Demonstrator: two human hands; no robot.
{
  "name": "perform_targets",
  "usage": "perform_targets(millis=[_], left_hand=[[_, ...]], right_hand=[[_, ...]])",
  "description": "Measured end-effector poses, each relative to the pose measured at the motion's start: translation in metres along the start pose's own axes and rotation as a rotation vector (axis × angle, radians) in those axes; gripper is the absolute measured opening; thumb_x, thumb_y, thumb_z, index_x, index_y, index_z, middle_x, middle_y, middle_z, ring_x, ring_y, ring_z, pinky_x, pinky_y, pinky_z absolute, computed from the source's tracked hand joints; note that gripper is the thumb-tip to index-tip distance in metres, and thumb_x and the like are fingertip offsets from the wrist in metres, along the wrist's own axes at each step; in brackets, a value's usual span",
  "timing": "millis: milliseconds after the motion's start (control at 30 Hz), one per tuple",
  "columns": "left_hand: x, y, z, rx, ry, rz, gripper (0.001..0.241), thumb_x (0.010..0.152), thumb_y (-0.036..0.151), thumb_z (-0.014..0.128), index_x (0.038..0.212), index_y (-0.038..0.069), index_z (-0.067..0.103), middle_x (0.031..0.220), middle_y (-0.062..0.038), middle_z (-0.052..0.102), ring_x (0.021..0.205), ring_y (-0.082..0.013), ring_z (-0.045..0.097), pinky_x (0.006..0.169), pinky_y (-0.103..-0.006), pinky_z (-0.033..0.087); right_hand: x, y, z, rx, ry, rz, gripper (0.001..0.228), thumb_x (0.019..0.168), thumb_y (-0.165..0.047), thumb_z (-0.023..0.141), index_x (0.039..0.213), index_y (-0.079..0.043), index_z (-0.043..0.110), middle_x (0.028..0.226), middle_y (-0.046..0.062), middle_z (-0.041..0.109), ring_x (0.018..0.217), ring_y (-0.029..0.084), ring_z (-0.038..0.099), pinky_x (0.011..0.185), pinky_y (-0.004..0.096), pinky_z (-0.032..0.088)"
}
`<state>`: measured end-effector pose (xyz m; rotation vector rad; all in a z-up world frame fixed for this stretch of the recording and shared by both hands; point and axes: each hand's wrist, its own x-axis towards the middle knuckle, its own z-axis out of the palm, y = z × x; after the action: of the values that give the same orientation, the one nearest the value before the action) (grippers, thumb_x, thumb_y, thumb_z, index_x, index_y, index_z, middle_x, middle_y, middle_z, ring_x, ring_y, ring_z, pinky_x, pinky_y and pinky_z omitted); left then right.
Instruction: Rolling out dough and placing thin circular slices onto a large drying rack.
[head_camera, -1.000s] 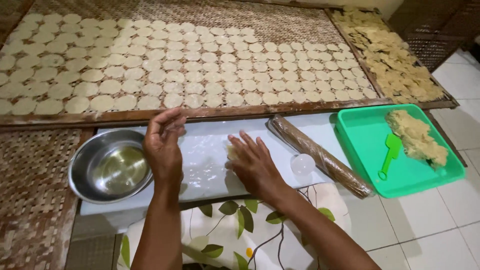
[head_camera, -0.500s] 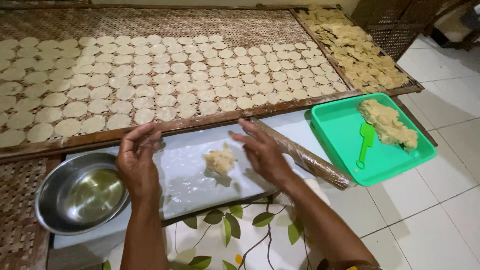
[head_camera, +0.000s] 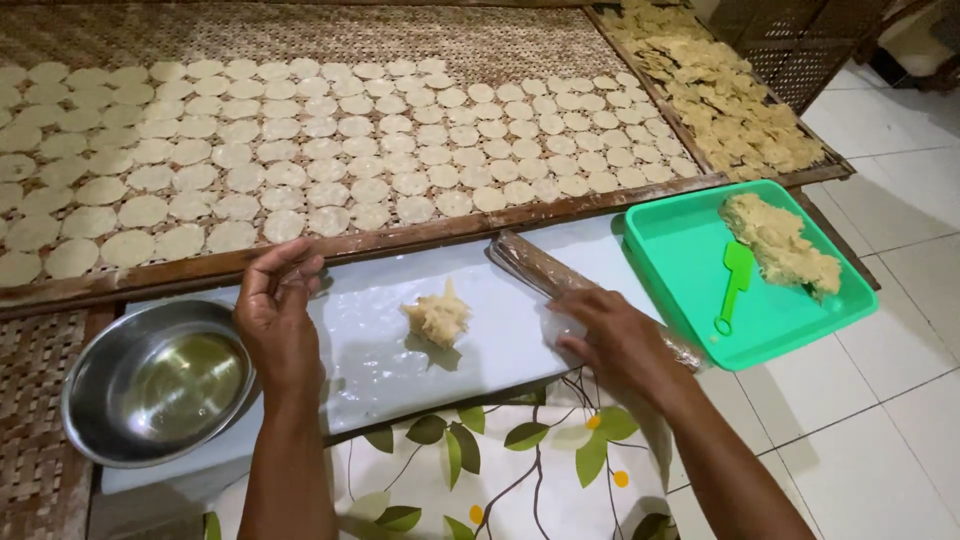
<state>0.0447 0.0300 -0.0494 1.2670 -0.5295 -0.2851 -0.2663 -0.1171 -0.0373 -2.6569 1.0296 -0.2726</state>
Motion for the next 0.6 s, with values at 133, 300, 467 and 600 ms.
perform_targets(millis=[133,300,467,600], left_hand=[[-0.001,-0.003,0.004,0.015,-0.011,0.012,0.040,0.090,-0.008,0.047,0.124,0.005,0.064,0.119,-0.010,0.068,0.104,-0.0134,0.068,0.088,-0.0214,0.053],[-0.001,0.002,0.003,0.009,-0.009,0.026,0.040,0.090,-0.009,0.047,0.123,0.005,0.064,0.119,-0.008,0.067,0.105,-0.0126,0.067,0.090,-0.0212,0.053],[0.002,-0.002,0.005,-0.019,0.002,0.017,0.041,0.089,-0.012,0.047,0.123,0.004,0.064,0.119,-0.010,0.068,0.104,-0.0137,0.067,0.089,-0.0213,0.054],[0.002,0.004,0.009,-0.046,0.002,-0.018,0.037,0.092,-0.009,0.048,0.124,0.003,0.064,0.119,-0.012,0.068,0.104,-0.0154,0.066,0.089,-0.0242,0.055]], right_hand=[[0.003,0.004,0.018,0.109,-0.063,-0.096,0.047,0.085,-0.024,0.075,0.132,-0.021,0.067,0.127,0.013,0.068,0.119,0.040,0.063,0.093,0.051,0.058],[0.040,-0.016,-0.045,0.217,-0.149,0.114,0.032,0.092,-0.009,0.063,0.123,-0.009,0.071,0.113,0.022,0.074,0.112,0.043,0.066,0.104,0.051,0.054],[0.088,0.128,0.025,-0.098,0.309,-0.081,0.057,0.086,-0.033,0.077,0.139,-0.019,0.063,0.123,0.012,0.066,0.126,0.030,0.058,0.106,0.045,0.046],[0.102,0.147,0.046,-0.075,0.165,-0.077,0.054,0.093,-0.030,0.070,0.142,-0.011,0.060,0.130,0.023,0.064,0.132,0.040,0.056,0.108,0.052,0.046]])
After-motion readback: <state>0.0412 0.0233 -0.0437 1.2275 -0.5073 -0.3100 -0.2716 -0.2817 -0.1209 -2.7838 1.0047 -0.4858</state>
